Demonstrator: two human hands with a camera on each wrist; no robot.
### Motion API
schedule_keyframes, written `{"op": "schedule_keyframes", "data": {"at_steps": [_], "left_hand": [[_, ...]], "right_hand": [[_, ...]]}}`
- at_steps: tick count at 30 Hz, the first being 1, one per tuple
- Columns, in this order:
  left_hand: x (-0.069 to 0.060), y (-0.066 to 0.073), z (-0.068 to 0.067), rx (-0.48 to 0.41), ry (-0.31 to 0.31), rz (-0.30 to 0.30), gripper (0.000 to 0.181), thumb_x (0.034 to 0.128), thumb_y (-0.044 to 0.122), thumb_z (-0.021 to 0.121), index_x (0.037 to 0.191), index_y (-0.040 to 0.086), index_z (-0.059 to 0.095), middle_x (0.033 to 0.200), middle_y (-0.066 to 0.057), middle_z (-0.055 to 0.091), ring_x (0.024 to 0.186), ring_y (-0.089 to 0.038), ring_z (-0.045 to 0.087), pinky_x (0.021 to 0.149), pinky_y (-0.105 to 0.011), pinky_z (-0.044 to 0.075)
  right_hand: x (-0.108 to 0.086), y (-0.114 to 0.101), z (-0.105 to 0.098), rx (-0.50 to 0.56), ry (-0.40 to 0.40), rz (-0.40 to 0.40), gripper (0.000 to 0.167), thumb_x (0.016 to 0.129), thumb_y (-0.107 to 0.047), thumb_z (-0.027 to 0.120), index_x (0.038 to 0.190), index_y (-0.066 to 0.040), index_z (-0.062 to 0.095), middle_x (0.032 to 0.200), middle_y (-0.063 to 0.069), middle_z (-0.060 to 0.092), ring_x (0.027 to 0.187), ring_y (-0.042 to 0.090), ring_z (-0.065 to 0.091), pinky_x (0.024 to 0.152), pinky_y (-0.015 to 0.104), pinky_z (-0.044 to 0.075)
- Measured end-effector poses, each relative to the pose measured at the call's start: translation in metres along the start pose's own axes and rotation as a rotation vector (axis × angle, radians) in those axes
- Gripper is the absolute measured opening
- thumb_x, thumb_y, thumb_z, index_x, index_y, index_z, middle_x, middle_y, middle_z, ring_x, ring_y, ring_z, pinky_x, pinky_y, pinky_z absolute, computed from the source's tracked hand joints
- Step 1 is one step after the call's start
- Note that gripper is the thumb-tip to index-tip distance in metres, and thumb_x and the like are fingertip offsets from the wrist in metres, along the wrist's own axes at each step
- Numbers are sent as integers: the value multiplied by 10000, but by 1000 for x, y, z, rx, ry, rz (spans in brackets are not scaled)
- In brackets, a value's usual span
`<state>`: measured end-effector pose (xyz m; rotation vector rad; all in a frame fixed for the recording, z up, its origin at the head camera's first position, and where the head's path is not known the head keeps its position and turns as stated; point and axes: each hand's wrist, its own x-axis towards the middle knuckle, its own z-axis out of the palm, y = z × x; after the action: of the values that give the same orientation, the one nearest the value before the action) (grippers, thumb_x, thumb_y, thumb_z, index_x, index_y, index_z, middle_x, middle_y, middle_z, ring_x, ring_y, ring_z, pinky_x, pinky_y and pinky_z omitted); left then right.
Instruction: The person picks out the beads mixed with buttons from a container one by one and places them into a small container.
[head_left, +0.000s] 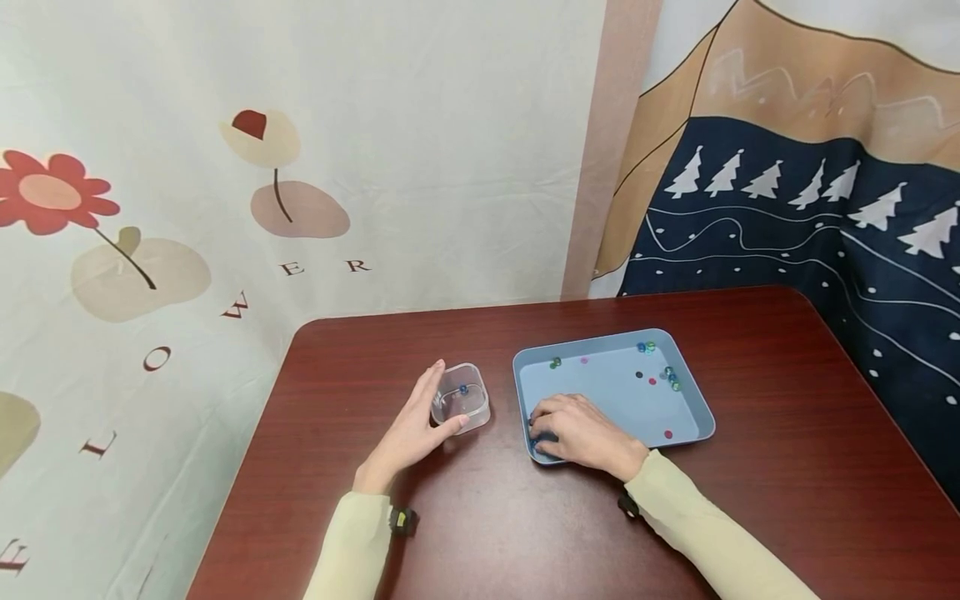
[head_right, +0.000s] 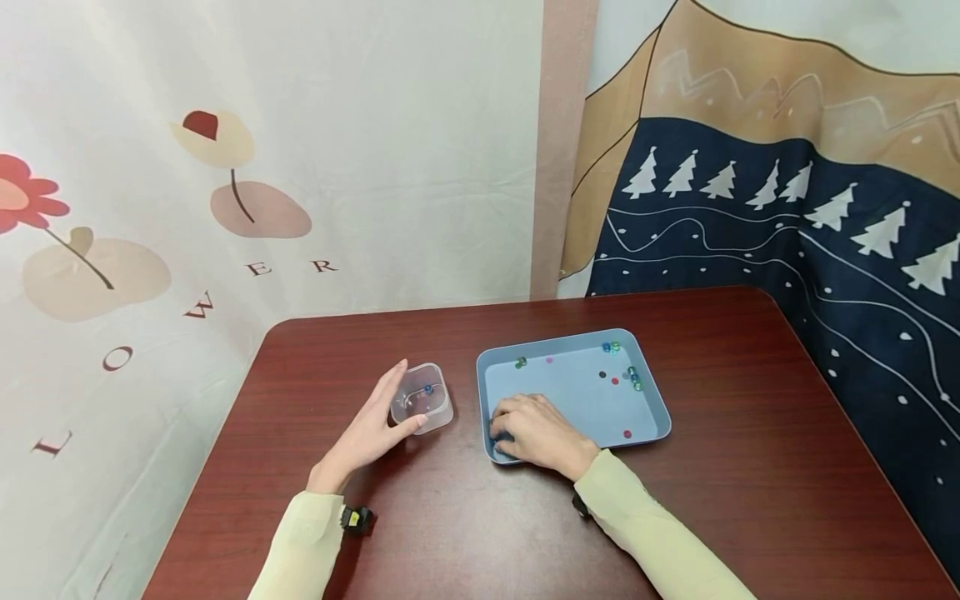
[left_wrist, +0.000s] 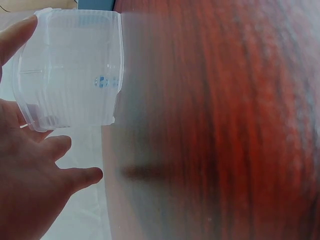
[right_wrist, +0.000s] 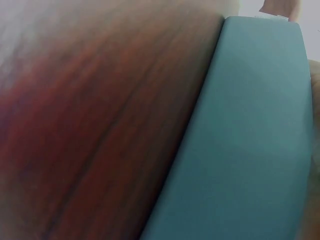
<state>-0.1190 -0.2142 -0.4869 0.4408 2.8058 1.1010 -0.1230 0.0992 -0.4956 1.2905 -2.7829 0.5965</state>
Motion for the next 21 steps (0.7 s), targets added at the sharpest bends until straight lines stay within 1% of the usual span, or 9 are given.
{"op": "schedule_keyframes", "data": {"at_steps": [4,7,13,17,21], "left_hand": [[0,-1,0,2,-3,-6,1000,933,419,766,1666,91,171,1719,-98,178,1550,-287,253,1217,-529,300],[1,-2,0,3,-3,-4,1000,933,429,765,1664,84,176,1719,-96,179,1550,-289,255,1214,-533,304],[1,-3,1,3,0,-2,1004,933,437,766,1665,88,174,1720,-94,178,1548,-286,260,1211,-529,310],[2,-3,1,-2,-1,-4,1002,933,434,765,1670,110,168,1721,-86,173,1548,-281,257,1214,-521,308],[2,-3,1,-6,-2,-1,999,936,433,762,1668,103,169,1722,-77,170,1550,-278,253,1217,-517,303]], "right_hand": [[-1,2,1,11,25,-14,97,897,-204,818,992,-187,817,1079,-30,721,1050,199,660,887,477,553],[-3,3,1,31,41,-11,110,909,-193,806,1018,-174,805,1078,-34,724,1053,193,662,898,469,552],[-6,2,-4,86,78,26,138,921,-180,801,1055,-149,787,1093,-28,724,1066,193,668,935,452,552],[-7,0,-9,104,113,53,146,920,-172,803,1062,-139,783,1092,-21,723,1070,198,669,954,453,549],[-6,-3,-14,116,151,70,155,926,-175,799,1076,-140,778,1095,-23,724,1072,195,668,964,456,544]]}}
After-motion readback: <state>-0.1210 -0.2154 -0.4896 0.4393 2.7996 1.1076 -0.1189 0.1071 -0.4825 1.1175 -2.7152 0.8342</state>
